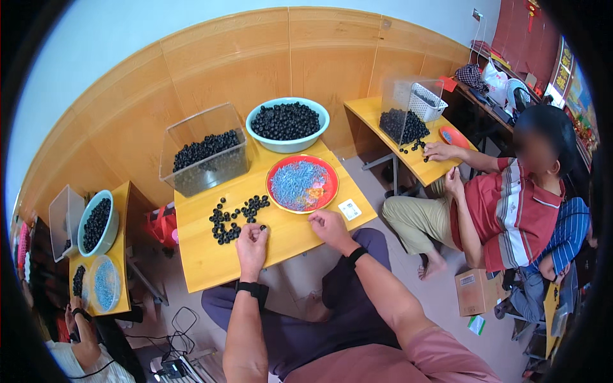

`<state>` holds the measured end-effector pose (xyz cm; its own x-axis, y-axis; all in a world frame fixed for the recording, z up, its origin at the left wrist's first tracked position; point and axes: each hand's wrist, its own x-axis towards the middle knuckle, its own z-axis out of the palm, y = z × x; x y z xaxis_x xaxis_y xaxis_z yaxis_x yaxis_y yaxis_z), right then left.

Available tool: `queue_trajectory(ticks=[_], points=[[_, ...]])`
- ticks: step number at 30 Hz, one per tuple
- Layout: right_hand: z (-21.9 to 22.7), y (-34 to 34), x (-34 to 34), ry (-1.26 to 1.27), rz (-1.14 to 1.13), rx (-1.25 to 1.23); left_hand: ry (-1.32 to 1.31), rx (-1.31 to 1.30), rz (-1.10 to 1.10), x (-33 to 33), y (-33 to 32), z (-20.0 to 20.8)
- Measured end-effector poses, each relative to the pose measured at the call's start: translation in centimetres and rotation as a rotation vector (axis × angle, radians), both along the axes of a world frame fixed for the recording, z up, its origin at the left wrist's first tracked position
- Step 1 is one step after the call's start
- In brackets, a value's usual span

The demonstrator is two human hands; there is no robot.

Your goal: Sorting and arranging small black rubber or plastic components into groups and containers.

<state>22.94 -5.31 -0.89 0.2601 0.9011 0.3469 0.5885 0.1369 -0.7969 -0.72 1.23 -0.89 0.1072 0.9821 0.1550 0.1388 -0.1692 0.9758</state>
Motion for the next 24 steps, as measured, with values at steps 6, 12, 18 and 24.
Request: queue_trajectory(ticks=[6,12,18,24], points=[[-0.4,1.3,0.2,-0.058,0.008,0.023,0.012,0.046,-0.043,-1.0,1.8,-0.8],[0.3,1.9,0.4,0.014,0.008,-0.105,-0.13,0.039,-0.02,-0.8,3.0,-1.2],[0.4,1.3,0.7,0.018,-0.015,-0.136,-0.174,0.023,-0.064,-0.6,1.5,-0.9],[-0.1,1.0,0.7,0.062,0.018,-0.179,-0.112,0.033,-0.059,-0.8,1.3,-0.9]])
